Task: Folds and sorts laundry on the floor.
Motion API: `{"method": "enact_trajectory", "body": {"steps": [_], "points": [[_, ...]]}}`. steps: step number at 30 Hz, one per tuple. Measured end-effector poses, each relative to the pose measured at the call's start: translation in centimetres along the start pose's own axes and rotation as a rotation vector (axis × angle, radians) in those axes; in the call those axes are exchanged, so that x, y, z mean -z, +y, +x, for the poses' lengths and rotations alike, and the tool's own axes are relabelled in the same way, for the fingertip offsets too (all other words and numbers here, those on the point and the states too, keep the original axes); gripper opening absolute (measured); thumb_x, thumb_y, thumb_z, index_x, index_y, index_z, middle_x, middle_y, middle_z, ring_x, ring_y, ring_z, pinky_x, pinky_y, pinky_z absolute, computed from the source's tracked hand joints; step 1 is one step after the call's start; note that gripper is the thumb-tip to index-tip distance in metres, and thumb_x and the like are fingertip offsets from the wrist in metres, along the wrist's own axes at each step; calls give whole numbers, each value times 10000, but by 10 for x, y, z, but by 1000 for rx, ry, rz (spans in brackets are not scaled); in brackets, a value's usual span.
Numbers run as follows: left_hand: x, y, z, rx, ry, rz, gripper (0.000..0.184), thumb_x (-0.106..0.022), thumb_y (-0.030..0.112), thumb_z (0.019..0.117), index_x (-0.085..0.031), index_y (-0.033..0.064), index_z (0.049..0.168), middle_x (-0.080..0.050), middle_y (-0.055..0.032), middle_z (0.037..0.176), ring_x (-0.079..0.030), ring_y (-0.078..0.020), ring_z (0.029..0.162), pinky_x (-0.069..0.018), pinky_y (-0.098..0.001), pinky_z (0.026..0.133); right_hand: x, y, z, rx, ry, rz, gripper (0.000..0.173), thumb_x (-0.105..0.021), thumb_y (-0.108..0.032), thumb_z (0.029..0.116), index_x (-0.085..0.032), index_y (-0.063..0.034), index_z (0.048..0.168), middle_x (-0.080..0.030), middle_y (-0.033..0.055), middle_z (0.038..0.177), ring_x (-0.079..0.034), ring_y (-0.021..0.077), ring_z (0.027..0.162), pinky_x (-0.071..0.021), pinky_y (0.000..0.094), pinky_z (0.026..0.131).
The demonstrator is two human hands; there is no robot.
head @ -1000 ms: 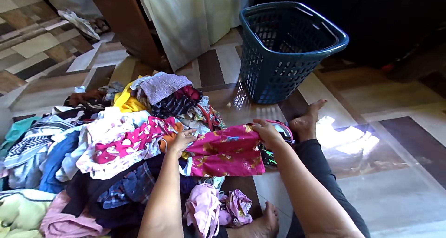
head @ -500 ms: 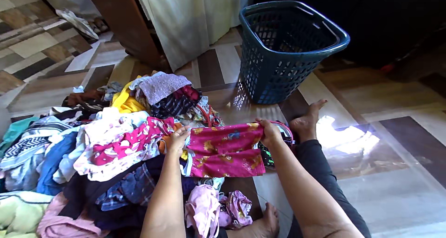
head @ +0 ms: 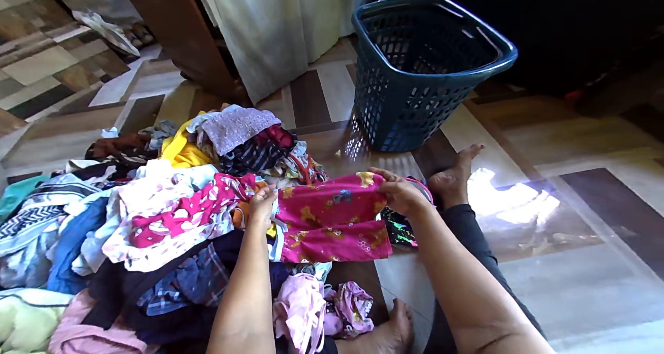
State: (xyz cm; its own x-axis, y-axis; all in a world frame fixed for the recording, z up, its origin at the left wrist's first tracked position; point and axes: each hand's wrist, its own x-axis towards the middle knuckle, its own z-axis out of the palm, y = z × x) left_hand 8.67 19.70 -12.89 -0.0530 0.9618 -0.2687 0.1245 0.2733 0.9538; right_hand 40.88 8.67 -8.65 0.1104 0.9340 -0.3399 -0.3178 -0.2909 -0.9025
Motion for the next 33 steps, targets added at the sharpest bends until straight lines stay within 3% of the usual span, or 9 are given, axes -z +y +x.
{"method": "enact_trajectory", "body": {"steps": [3, 5, 10, 15, 17, 22, 25, 29, 33], "points": [[0, 1, 0, -5, -11, 10, 290, -597, -10, 994, -587, -37, 1283, -624, -169, 1207, -590, -192, 1035, -486, -377, 918, 1, 0, 4, -54, 101, -4, 264, -464, 5, 1030, -568, -30, 1270, -670, 62, 966, -655, 114, 780, -566, 292, 719], [0, 1, 0, -22, -25, 44, 309, -613, -39, 973, -583, -48, 1281, -621, -169, 1172, -590, -187, 1001, -494, -365, 900, -1, 2, 9, -62, 199, -271, 276, -559, 5, 1011, -597, -5, 1284, -653, 114, 1043, -604, 143, 814, -517, 316, 739], [2, 2, 0, -41, -118, 220, 456, -647, -75, 919, -539, -40, 1361, -580, -229, 1290, -591, -282, 1113, -501, -440, 943, -2, 6, 16, 63, 317, -892, 239, -627, -117, 1006, -683, 8, 1200, -688, 264, 1131, -653, 438, 1076, -481, 640, 952], [10, 1, -5, -153, -213, 386, 613, -651, -105, 893, -463, -14, 1469, -525, -248, 1431, -595, -358, 1205, -511, -495, 982, -1, 17, 2, 335, 300, -901, 166, -632, -4, 970, -655, 92, 1103, -611, 279, 1303, -590, 412, 1220, -468, 565, 1033], [16, 3, -15, -270, -236, 494, 516, -634, -88, 906, -540, -25, 1409, -589, -242, 1380, -601, -354, 1232, -484, -511, 1033, 5, 28, -13, 475, 242, -831, 109, -623, 58, 941, -658, 96, 1037, -610, 254, 1345, -584, 372, 1267, -480, 519, 1051], [25, 0, -50, -588, -224, 821, 236, -652, -94, 857, -742, -52, 1071, -713, -246, 1111, -651, -428, 1117, -458, -605, 1004, 21, 67, -53, 631, 150, -900, 85, -653, 19, 864, -716, 68, 894, -659, 264, 1261, -583, 448, 1234, -428, 600, 1061], [26, 5, -64, -466, -339, 1018, 275, -575, -70, 920, -754, 19, 1109, -678, -191, 1269, -540, -405, 1309, -286, -672, 1111, 19, 70, -67, 458, 87, -1008, 135, -632, -4, 868, -741, 43, 932, -642, 256, 1309, -525, 483, 1300, -378, 676, 1051], [13, 26, -84, -261, -378, 1164, 396, -508, -30, 957, -704, 116, 1268, -479, -172, 1537, -233, -434, 1521, -42, -768, 1144, 11, 50, -68, 186, 124, -963, 302, -485, -55, 960, -714, 32, 1136, -657, 238, 1279, -562, 414, 1275, -390, 629, 1070], [-35, 18, -119, -521, -298, 910, 327, -536, 50, 986, -698, 40, 1270, -537, -227, 1472, -355, -438, 1471, -145, -725, 1169, -8, 36, -47, 185, 260, -981, 498, -584, -299, 1027, -550, 30, 1398, -595, 283, 1348, -549, 463, 1280, -394, 660, 1072]]}}
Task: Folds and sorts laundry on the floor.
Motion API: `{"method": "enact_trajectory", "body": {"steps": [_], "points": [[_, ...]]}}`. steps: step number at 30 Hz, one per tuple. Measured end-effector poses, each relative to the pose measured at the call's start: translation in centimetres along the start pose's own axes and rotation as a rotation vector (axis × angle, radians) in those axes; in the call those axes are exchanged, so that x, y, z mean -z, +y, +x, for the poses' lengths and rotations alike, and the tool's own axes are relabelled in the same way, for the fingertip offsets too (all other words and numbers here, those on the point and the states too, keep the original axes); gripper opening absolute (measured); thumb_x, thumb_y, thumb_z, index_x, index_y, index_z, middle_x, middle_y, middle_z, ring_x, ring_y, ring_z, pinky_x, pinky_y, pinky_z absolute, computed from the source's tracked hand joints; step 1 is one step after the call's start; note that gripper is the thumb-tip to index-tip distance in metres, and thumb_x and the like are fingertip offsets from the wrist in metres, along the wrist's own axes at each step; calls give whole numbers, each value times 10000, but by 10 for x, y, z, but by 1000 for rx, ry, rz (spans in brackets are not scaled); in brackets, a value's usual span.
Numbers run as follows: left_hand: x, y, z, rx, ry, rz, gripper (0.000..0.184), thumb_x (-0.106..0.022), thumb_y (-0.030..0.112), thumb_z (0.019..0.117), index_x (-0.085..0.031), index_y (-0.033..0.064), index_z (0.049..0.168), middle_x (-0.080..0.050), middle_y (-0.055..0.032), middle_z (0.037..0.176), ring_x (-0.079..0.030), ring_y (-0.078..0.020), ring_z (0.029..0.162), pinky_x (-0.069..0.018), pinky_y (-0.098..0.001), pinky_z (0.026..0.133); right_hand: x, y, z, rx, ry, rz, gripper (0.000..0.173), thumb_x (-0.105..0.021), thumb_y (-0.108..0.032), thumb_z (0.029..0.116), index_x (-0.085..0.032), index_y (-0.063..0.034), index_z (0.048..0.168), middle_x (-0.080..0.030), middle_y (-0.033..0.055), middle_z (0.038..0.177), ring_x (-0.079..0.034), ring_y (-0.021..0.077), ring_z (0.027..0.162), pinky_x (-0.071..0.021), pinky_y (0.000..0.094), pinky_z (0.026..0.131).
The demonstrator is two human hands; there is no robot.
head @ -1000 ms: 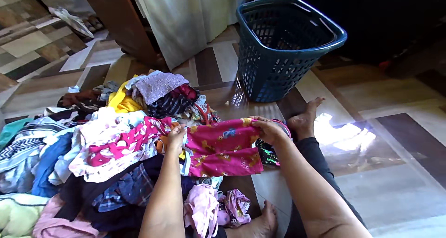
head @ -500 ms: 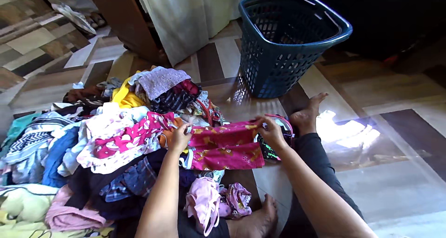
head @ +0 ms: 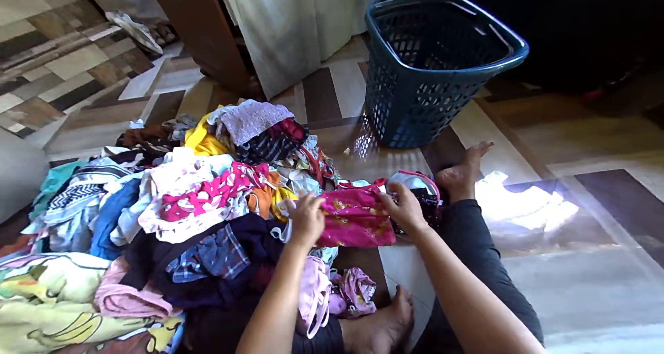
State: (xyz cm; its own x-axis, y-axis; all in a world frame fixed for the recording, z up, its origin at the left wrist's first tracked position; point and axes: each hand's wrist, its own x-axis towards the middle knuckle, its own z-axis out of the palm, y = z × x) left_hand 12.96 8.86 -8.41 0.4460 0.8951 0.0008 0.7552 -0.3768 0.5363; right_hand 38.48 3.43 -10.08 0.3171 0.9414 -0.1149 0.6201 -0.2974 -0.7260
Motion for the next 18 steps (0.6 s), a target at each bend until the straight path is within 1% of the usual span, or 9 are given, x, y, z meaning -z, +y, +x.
{"method": "enact_trajectory", "body": {"steps": [2, 4, 7, 10, 12, 14, 16, 17, 18], "points": [[-30, 21, -2, -146, 12, -80, 373, -567, 108, 999, -644, 22, 1354, -533, -220, 1485, -384, -434, 1461, -191, -706, 1174, -7, -16, 10, -19, -17, -152, 609, -666, -396, 981, -531, -27, 1446, -558, 277, 1408, -499, 477, 1332, -363, 685, 1070], [-54, 37, -5, -206, -46, -96, 470, -588, 181, 1005, -561, 29, 1449, -478, -189, 1546, -341, -417, 1493, -166, -704, 1189, -13, -25, 18, -11, -51, -300, 600, -669, -395, 976, -539, -49, 1449, -539, 272, 1433, -480, 478, 1348, -362, 684, 1061], [-69, 46, -6, -124, -270, -20, 594, -510, 328, 1056, -373, 92, 1585, -285, -132, 1669, -173, -366, 1563, -66, -666, 1219, -15, -33, 24, -33, -103, -423, 426, -563, -301, 1046, -623, -8, 1349, -570, 257, 1404, -491, 451, 1348, -379, 646, 1068], [-76, 42, -9, -94, -335, 22, 600, -491, 359, 1063, -348, 135, 1602, -239, -112, 1688, -131, -352, 1574, -44, -667, 1217, -10, -33, 28, -105, -148, -436, 376, -486, -271, 1083, -681, -1, 1256, -607, 238, 1373, -511, 429, 1346, -390, 625, 1081], [-78, 38, -11, -104, -333, 29, 601, -495, 360, 1061, -349, 142, 1602, -233, -106, 1691, -129, -346, 1575, -49, -664, 1217, -6, -29, 29, -213, -156, -282, 408, -443, -287, 1097, -672, 0, 1275, -615, 256, 1353, -540, 430, 1323, -407, 628, 1083], [-78, 36, -12, -114, -348, 33, 625, -501, 371, 1057, -330, 131, 1608, -215, -108, 1696, -119, -343, 1577, -52, -655, 1220, -6, -22, 28, -355, -71, 61, 420, -443, -276, 1103, -649, 51, 1265, -634, 291, 1283, -584, 420, 1255, -430, 594, 1062], [-80, 32, -13, -133, -351, 28, 706, -568, 408, 1022, -319, 105, 1608, -206, -127, 1695, -116, -353, 1576, -62, -660, 1218, -10, -17, 25, -510, 67, 452, 406, -440, -282, 1108, -621, 51, 1252, -644, 236, 1134, -629, 311, 1025, -503, 479, 906], [-79, 31, -13, -135, -366, 42, 790, -614, 455, 988, -290, 103, 1617, -181, -128, 1702, -99, -352, 1578, -58, -661, 1217, -11, -16, 22, -553, 112, 567, 399, -424, -297, 1111, -612, 38, 1222, -620, 189, 1033, -599, 257, 889, -498, 433, 800], [-78, 31, -13, -134, -383, 68, 903, -666, 514, 937, -252, 109, 1629, -141, -128, 1710, -72, -354, 1581, -42, -667, 1213, -12, -16, 19, -572, 131, 619, 412, -404, -310, 1116, -608, 35, 1211, -608, 173, 998, -582, 240, 843, -491, 421, 763]]}}
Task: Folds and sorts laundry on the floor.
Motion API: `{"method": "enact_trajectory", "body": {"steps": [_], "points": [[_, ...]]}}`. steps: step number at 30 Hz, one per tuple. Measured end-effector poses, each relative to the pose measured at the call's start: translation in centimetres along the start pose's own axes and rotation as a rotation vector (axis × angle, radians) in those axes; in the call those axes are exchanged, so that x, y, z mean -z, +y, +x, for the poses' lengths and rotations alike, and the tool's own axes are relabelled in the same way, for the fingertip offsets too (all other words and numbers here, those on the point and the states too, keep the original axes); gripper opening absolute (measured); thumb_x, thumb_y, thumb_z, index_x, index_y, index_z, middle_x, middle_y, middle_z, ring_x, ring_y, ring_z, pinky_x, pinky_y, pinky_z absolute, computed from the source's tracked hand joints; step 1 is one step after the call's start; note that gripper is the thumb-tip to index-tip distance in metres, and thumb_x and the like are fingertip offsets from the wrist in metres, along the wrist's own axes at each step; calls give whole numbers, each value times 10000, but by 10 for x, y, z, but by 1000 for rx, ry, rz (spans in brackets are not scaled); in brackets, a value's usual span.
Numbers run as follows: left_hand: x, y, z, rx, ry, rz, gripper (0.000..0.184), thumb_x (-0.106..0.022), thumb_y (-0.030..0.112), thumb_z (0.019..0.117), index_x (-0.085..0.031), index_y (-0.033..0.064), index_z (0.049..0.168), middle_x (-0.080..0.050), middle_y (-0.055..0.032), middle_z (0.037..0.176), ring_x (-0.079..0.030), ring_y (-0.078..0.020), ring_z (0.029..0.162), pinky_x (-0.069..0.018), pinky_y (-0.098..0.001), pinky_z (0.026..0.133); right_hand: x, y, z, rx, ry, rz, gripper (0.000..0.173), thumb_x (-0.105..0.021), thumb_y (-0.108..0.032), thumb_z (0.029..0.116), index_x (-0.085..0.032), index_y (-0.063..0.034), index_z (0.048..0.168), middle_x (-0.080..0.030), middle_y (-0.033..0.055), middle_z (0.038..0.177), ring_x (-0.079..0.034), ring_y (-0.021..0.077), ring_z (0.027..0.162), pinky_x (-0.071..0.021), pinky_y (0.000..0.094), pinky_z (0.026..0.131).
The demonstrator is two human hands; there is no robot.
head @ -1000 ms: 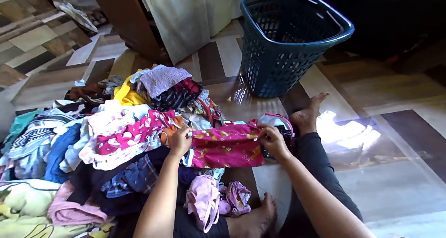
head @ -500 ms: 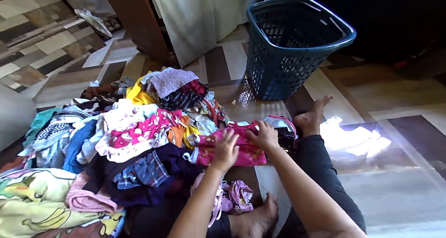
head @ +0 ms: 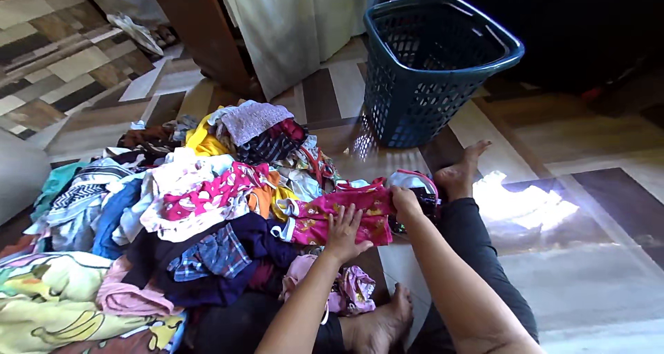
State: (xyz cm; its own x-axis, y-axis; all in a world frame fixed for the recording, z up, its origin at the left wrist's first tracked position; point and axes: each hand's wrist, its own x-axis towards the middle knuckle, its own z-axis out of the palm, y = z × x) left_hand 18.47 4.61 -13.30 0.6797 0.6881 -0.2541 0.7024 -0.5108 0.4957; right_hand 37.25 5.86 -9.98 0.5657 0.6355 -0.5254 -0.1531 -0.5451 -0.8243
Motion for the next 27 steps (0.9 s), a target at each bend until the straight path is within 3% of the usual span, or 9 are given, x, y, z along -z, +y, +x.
{"method": "enact_trajectory", "body": {"steps": [5, 9, 14, 17, 19, 20, 21, 23, 27], "points": [[-11, 10, -5, -39, 4, 150, 1173, -823, 549, 762, -162, 174, 1655, -56, -173, 1713, 12, -437, 1567, 36, -767, 1145, 10, 23, -27, 103, -141, -198, 600, -429, -445, 1090, -439, 24, 1465, -571, 285, 1350, -587, 374, 1222, -476, 551, 1013], [-20, 18, -4, -41, 47, 144, 1116, -842, 464, 770, -228, 125, 1637, -116, -184, 1704, -31, -444, 1564, 10, -777, 1137, 9, 35, -51, 167, -159, -458, 660, -685, -336, 984, -419, 17, 1474, -618, 284, 1293, -608, 398, 1223, -463, 573, 1044], [-23, 19, -6, -21, 209, -32, 1086, -840, 411, 771, -261, 52, 1617, -257, -147, 1677, -143, -387, 1566, -26, -746, 1167, -4, 13, -76, 273, -156, -571, 365, -515, -142, 1046, -553, 44, 1358, -642, 261, 1260, -630, 367, 1186, -472, 537, 1030], [-36, 15, -6, -41, 535, -306, 794, -795, 224, 807, -476, -92, 1462, -501, -239, 1509, -418, -414, 1450, -156, -717, 1178, -25, -5, -87, 385, -268, -496, 314, -496, -123, 1052, -605, 54, 1287, -654, 251, 1225, -640, 339, 1147, -485, 506, 1012], [-29, 17, -10, 34, 616, -674, 557, -633, 24, 909, -475, -159, 1411, -559, -295, 1410, -500, -367, 1377, -243, -542, 1223, -41, -12, -93, 495, -355, -434, 298, -510, -127, 1051, -612, 55, 1263, -673, 232, 1160, -664, 304, 1079, -514, 474, 982], [-23, 19, -12, 98, 658, -912, 448, -520, 4, 981, -470, -160, 1395, -576, -291, 1347, -547, -292, 1292, -373, -426, 1156, -48, -14, -95, 558, -381, -372, 288, -521, -121, 1045, -610, 54, 1255, -687, 209, 1101, -680, 270, 1014, -537, 448, 944], [-13, 21, -15, 182, 707, -1150, 375, -429, 40, 1051, -471, -150, 1372, -576, -270, 1305, -567, -230, 1211, -447, -369, 1071, -53, -14, -97, 624, -390, -290, 286, -529, -106, 1035, -605, 58, 1255, -696, 184, 1050, -686, 235, 950, -552, 420, 899], [6, 16, -21, 340, 793, -1566, 422, -331, 169, 1122, -423, -91, 1441, -528, -245, 1391, -546, -236, 1245, -452, -405, 1072, -56, -11, -97, 690, -370, -158, 307, -529, -103, 1033, -578, 67, 1284, -699, 172, 1049, -690, 204, 920, -565, 398, 871], [20, -12, -27, 359, 1008, -2118, 408, -233, 349, 1121, -467, 90, 1333, -617, -110, 1131, -632, -209, 1017, -549, -434, 859, -53, 11, -85, 497, -313, -124, 376, -472, -124, 1057, -505, 83, 1369, -648, 233, 1152, -658, 250, 993, -537, 406, 902]]}}
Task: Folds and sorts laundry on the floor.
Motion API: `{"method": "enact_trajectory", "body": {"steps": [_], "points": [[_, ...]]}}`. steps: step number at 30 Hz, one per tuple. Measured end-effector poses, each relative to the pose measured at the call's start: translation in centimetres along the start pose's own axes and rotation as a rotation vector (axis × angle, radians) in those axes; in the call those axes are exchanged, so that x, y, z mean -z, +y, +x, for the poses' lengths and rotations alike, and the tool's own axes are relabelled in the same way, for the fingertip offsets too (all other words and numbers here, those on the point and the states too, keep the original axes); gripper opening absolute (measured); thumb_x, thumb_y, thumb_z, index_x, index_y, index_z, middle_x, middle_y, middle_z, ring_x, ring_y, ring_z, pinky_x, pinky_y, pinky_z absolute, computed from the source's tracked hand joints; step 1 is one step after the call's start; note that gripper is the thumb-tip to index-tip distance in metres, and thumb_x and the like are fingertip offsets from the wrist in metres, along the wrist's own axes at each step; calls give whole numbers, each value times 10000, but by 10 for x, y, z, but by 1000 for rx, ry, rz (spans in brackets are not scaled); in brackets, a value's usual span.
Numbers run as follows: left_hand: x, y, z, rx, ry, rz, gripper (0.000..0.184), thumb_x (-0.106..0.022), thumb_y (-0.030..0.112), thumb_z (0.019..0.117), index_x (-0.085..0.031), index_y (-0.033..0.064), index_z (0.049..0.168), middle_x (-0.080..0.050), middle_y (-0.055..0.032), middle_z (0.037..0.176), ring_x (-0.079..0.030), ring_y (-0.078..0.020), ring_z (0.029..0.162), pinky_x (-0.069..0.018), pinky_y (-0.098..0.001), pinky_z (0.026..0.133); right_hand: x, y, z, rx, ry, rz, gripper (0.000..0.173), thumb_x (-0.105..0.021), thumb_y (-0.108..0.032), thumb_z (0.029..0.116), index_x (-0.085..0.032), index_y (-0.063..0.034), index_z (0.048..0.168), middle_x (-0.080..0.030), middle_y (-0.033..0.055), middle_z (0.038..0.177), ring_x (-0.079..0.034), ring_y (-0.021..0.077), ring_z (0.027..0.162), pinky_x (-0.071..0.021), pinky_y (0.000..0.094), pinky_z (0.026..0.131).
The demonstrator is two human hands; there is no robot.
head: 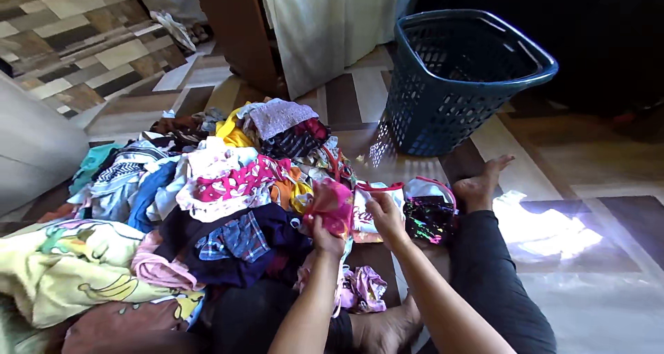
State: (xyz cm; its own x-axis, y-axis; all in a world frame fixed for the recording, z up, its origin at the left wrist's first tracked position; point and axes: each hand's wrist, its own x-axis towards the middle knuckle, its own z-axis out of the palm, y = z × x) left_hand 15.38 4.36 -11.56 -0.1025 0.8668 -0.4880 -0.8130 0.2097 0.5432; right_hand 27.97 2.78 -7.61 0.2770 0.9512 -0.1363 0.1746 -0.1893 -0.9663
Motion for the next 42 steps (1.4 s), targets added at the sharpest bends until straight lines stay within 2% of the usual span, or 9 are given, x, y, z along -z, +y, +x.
{"method": "enact_trajectory", "body": {"steps": [7, 12, 17, 22, 27, 31, 35, 39, 42], "points": [[15, 18, -11, 87, 116, -177, 489, -222, 472, 1099, -469, 115, 1325, -621, -127, 1127, -642, -253, 1013, -553, -488, 827, -44, 28, -17, -265, -180, 155, 449, -447, -241, 1101, -469, 70, 1424, -579, 258, 1334, -620, 285, 1163, -515, 434, 998], [21, 31, -29, 58, 0, -283, 424, -227, 417, 1102, -524, 121, 1162, -667, -83, 960, -690, -215, 894, -594, -429, 759, -56, 23, -19, -435, -317, 570, 538, -333, -435, 1109, -416, -47, 1472, -647, 172, 1239, -674, 251, 1068, -583, 442, 870], [32, 31, -54, 208, 4, -258, 470, -238, 451, 1090, -554, 105, 1118, -681, -96, 915, -702, -230, 839, -600, -429, 715, -53, -4, -31, -546, -238, 753, 389, -334, -315, 1118, -578, -29, 1219, -700, 120, 972, -700, 200, 871, -594, 394, 774], [40, 38, -69, 255, 46, 177, 428, -261, 390, 1109, -504, 84, 1282, -661, -121, 1027, -686, -241, 848, -588, -416, 723, -16, -32, -34, -453, -186, 586, 417, -313, -328, 1129, -564, -19, 1252, -688, 111, 968, -692, 184, 866, -588, 380, 774], [24, 42, -84, 72, -65, 541, 598, -194, 420, 1111, -330, 48, 1559, -438, -172, 1538, -474, -276, 1360, -418, -462, 1083, 7, -34, -48, 95, -462, -19, 512, -460, -238, 1028, -440, 44, 1454, -603, 150, 1334, -604, 155, 1199, -497, 359, 1041], [7, 53, -83, 209, -245, 202, 834, -79, 735, 988, -494, 98, 1330, -696, -71, 1094, -690, -165, 979, -593, -382, 811, 1, -34, -77, 268, -712, -599, 640, -555, -135, 1002, -340, -98, 1604, -244, 234, 1665, -186, 461, 1543, -186, 755, 1149], [18, 45, -63, 80, -437, 82, 484, -172, 363, 1107, -573, 95, 1150, -732, -21, 947, -721, -98, 895, -611, -297, 802, 9, -14, -88, 487, -696, -681, 583, -654, -202, 949, -518, -158, 1514, -360, 206, 1624, -224, 499, 1519, -197, 787, 1107], [26, 29, -51, 172, -484, 21, 331, -333, 223, 1029, -642, 110, 996, -748, -47, 868, -739, -136, 811, -628, -329, 723, 24, 21, -82, 669, -176, -318, 506, -608, -443, 974, -695, -40, 1267, -584, 215, 1434, -479, 431, 1396, -357, 709, 1090], [23, 20, -44, 191, -610, -79, 250, -460, 185, 957, -701, 119, 937, -759, -64, 870, -746, -149, 818, -625, -335, 732, 39, 21, -76, 196, -1, 59, 742, -522, -376, 982, -334, 97, 1523, -403, 270, 1552, -441, 268, 1424, -406, 415, 1142]]}}
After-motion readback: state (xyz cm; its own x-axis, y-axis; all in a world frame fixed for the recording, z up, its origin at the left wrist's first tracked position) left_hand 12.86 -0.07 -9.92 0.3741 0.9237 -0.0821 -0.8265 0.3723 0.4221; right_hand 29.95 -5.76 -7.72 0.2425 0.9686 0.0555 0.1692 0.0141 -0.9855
